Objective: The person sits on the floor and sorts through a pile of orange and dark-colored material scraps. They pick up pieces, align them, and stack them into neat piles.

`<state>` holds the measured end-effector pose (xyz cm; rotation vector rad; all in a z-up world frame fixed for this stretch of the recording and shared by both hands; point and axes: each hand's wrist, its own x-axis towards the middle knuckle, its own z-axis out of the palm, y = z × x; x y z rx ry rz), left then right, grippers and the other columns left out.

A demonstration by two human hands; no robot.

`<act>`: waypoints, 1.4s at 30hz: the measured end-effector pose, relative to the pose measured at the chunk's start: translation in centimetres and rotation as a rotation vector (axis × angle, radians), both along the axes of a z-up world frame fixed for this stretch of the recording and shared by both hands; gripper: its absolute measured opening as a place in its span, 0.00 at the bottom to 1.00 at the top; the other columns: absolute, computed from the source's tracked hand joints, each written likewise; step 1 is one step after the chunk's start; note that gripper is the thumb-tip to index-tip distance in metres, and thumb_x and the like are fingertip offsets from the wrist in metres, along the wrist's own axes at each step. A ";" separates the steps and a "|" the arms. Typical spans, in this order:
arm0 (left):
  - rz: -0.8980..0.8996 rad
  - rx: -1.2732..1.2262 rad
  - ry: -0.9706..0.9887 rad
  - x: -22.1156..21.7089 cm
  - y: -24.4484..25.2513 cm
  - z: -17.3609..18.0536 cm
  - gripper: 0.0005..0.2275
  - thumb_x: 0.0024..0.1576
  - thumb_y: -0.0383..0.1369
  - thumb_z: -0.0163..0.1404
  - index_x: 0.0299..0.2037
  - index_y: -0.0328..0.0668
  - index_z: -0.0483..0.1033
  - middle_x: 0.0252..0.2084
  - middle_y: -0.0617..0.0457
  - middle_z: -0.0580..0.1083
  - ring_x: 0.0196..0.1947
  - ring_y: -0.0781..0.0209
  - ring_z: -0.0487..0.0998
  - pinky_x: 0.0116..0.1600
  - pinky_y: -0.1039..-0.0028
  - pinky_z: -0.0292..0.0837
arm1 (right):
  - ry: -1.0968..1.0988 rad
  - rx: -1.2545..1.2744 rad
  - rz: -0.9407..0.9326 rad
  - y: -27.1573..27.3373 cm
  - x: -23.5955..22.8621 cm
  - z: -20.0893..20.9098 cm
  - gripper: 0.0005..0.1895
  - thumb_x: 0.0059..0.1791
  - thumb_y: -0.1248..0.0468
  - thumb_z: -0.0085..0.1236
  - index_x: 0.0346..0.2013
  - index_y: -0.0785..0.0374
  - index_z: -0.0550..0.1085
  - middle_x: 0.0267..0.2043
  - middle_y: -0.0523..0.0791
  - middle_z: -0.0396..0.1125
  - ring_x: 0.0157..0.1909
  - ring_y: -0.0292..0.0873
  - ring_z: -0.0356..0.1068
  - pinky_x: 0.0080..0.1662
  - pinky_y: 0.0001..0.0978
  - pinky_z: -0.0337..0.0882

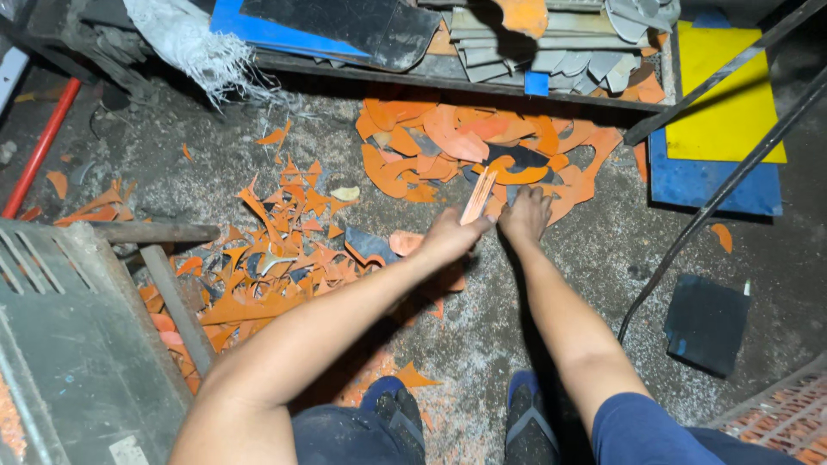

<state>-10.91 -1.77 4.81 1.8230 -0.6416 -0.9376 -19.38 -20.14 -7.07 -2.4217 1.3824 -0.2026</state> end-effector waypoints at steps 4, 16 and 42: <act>0.193 0.133 -0.079 -3.4 1.0 0.1 0.24 0.54 0.47 0.58 0.42 0.25 0.78 0.36 0.35 0.79 0.38 0.45 0.82 0.47 0.60 0.76 | 0.041 -0.015 -0.005 0.8 -1.1 -1.0 0.35 0.42 0.60 0.65 0.60 0.71 0.66 0.62 0.60 0.63 0.64 0.64 0.61 0.64 0.56 0.61; 0.578 -0.031 -0.103 0.6 -0.6 0.7 0.25 0.56 0.50 0.56 0.42 0.28 0.72 0.37 0.34 0.78 0.41 0.37 0.80 0.49 0.56 0.73 | -0.059 0.421 0.182 -0.4 4.5 16.8 0.23 0.48 0.53 0.57 0.41 0.75 0.76 0.37 0.63 0.74 0.38 0.57 0.78 0.40 0.46 0.74; 0.293 -0.263 0.549 -0.6 5.3 2.6 0.14 0.64 0.38 0.47 0.47 0.31 0.76 0.37 0.48 0.78 0.34 0.61 0.79 0.38 0.72 0.76 | -0.602 0.642 0.691 12.5 -5.8 15.8 0.38 0.46 0.57 0.68 0.67 0.60 0.62 0.60 0.48 0.54 0.62 0.44 0.59 0.60 0.37 0.65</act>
